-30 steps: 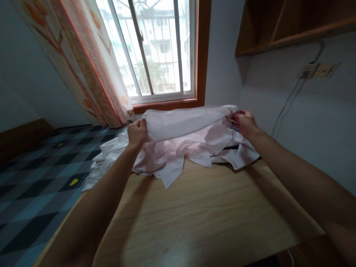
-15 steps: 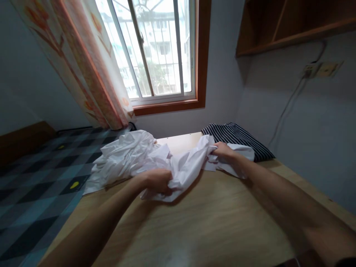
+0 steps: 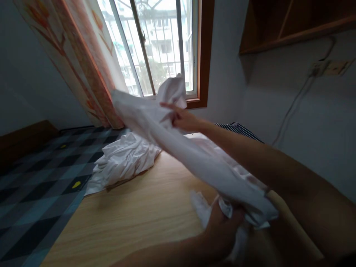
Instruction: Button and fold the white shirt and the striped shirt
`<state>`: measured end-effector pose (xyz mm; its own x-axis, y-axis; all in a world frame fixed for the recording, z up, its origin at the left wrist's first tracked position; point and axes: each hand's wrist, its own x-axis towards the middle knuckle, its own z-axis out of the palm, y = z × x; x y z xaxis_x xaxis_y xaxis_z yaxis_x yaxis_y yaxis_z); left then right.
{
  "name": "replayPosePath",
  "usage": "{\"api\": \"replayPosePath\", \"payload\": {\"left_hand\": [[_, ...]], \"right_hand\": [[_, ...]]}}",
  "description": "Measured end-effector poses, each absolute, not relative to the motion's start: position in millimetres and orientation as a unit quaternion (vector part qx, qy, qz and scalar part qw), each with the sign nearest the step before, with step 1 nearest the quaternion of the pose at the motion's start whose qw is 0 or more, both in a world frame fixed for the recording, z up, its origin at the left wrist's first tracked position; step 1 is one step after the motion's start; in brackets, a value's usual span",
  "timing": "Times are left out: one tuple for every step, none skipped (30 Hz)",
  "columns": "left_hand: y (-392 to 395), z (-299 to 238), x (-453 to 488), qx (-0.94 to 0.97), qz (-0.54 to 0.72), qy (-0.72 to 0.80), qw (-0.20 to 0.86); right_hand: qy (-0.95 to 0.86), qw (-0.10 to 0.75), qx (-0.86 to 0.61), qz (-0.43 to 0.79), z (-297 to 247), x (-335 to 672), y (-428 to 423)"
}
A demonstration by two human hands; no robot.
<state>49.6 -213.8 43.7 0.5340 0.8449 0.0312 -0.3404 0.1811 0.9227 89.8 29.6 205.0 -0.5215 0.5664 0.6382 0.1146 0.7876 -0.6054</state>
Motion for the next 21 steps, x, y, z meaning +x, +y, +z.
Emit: {"api": "replayPosePath", "payload": {"left_hand": [[-221.2, 34.1, 49.1, 0.485, 0.378, 0.269, 0.741], [-226.6, 26.6, 45.0, 0.497, 0.324, 0.275, 0.757], [-229.9, 22.2, 37.9, 0.524, 0.254, 0.274, 0.766], [-231.4, 21.8, 28.4, 0.559, 0.175, 0.270, 0.764], [-231.4, 26.0, 17.5, 0.595, 0.104, 0.266, 0.751], [-230.3, 34.9, 6.0, 0.628, 0.046, 0.262, 0.732], [-228.2, 48.3, -5.3, 0.652, 0.002, 0.260, 0.713], [-225.2, 65.1, -15.9, 0.668, -0.028, 0.258, 0.697], [-221.1, 83.9, -25.5, 0.680, -0.050, 0.252, 0.687], [-215.4, 102.9, -34.0, 0.695, -0.048, 0.246, 0.674], [-207.6, 120.2, -41.6, 0.730, -0.025, 0.256, 0.633], [-197.2, 134.2, -48.2, 0.779, 0.004, 0.281, 0.560], [-183.8, 143.5, -54.2, 0.827, 0.047, 0.324, 0.458], [-167.5, 147.7, -59.5, 0.857, 0.099, 0.382, 0.331], [-148.7, 146.8, -64.1, 0.867, 0.139, 0.433, 0.203], [-128.3, 141.5, -67.9, 0.868, 0.148, 0.464, 0.102], [-107.5, 133.1, -70.7, 0.859, 0.138, 0.492, 0.031], [-87.5, 122.9, -72.2, 0.848, 0.115, 0.518, -0.013], [-69.5, 112.3, -72.5, 0.835, 0.087, 0.541, -0.039], [-54.3, 102.3, -71.6, 0.828, 0.055, 0.555, -0.048], [-42.3, 93.7, -69.7, 0.823, 0.019, 0.566, -0.039]], "right_hand": [[-0.866, 0.373, -0.198, 0.267, 183.5, 81.4, 19.9], [-0.887, 0.314, -0.195, 0.277, 162.2, 79.6, 11.4], [-0.893, 0.272, -0.205, 0.294, 142.9, 84.4, 4.6], [-0.889, 0.246, -0.228, 0.312, 126.6, 95.2, -0.3], [-0.879, 0.232, -0.258, 0.327, 113.6, 111.2, -3.6], [-0.864, 0.237, -0.300, 0.328, 103.8, 131.0, -5.9], [-0.844, 0.256, -0.351, 0.316, 96.5, 153.5, -8.2], [-0.819, 0.282, -0.407, 0.289, 90.5, 177.1, -11.3], [-0.791, 0.311, -0.466, 0.246, 85.0, 200.8, -15.9], [-0.758, 0.336, -0.523, 0.199, 79.0, 223.8, -22.5], [-0.719, 0.358, -0.576, 0.152, 71.9, 245.3, -30.9], [-0.683, 0.365, -0.620, 0.122, 63.7, 264.9, -41.0], [-0.651, 0.363, -0.659, 0.101, 54.3, 282.3, -51.9], [-0.625, 0.358, -0.687, 0.091, 44.2, 297.5, -63.0], [-0.603, 0.353, -0.709, 0.092, 34.0, 310.2, -73.5], [-0.584, 0.353, -0.723, 0.102, 24.2, 320.3, -82.6], [-0.568, 0.359, -0.731, 0.120, 15.4, 327.6, -89.9], [-0.552, 0.369, -0.734, 0.142, 8.0, 332.1, -95.3], [-0.536, 0.383, -0.734, 0.162, 2.3, 333.6, -99.1], [-0.523, 0.396, -0.733, 0.182, -1.7, 332.3, -101.6], [-0.510, 0.408, -0.731, 0.198, -3.9, 328.6, -103.6]]}}
